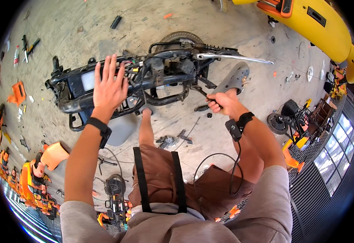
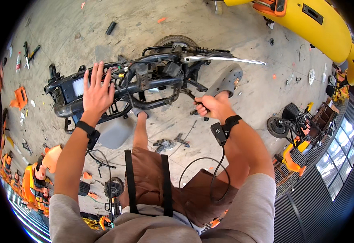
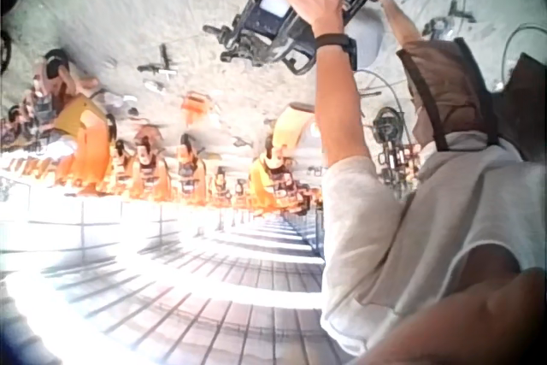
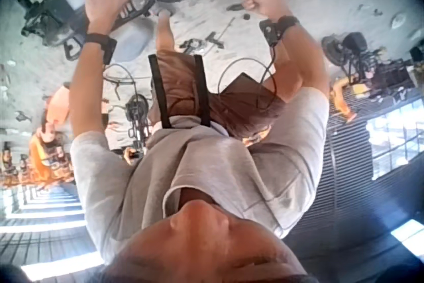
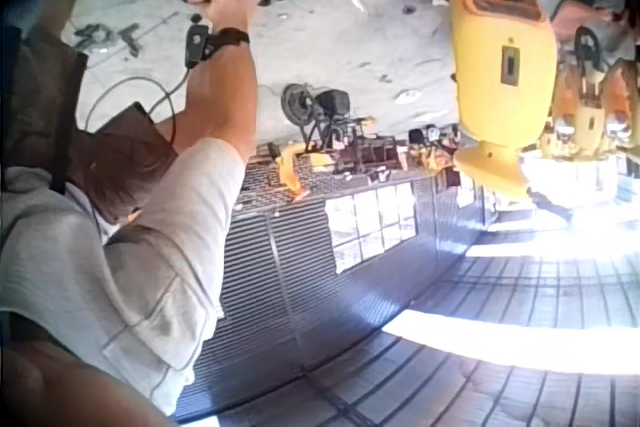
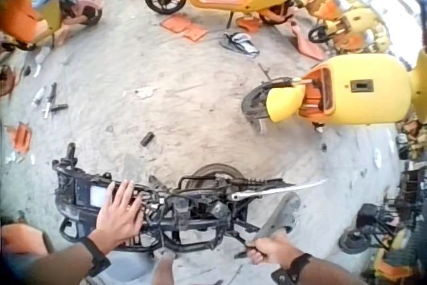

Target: The person assembles a scooter frame by attaching a metal chain to the rear wheel area using a wrench. They repeatedly tighten the chain and adjust its position while holding the frame steady.

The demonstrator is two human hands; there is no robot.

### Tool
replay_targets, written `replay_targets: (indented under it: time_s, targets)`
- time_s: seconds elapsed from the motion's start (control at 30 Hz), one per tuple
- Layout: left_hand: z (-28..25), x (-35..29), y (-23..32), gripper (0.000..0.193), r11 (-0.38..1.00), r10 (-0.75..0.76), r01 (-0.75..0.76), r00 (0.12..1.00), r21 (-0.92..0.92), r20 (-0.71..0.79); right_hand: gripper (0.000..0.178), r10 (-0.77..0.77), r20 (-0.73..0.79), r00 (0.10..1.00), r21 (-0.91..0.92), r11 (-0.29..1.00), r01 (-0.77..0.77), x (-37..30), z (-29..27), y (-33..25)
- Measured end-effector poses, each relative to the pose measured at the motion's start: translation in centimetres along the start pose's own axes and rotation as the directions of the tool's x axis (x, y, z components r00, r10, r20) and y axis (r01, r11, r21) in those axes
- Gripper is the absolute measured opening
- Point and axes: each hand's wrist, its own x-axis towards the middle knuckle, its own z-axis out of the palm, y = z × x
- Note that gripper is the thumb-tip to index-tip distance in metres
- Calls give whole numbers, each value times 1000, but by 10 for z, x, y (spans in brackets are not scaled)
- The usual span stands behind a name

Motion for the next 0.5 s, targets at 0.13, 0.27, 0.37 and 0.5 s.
replay_targets:
  time_s: [0.13, 0.27, 0.37, 0.5]
  targets:
    - [-2, 1, 0, 48, 999, 5, -7, 999, 45, 36, 20, 5, 179, 984, 144, 989, -31, -7, 0, 10]
    - [-1, 7, 1, 46, 999, 17, -17, 1000, 48, 1, 20, 53, 220, 974, 222, 970, -103, 9, -9, 1]
    - [-2, 3, -1, 46, 999, 16, -16, 1000, 44, -7, 23, 95, 132, 987, 54, 993, -103, 10, -4, -5]
    - [2, 0, -3, 48, 1000, -4, 4, 1000, 4, 23, 26, 96, -52, 994, -52, 994, -99, 1, 9, -10]
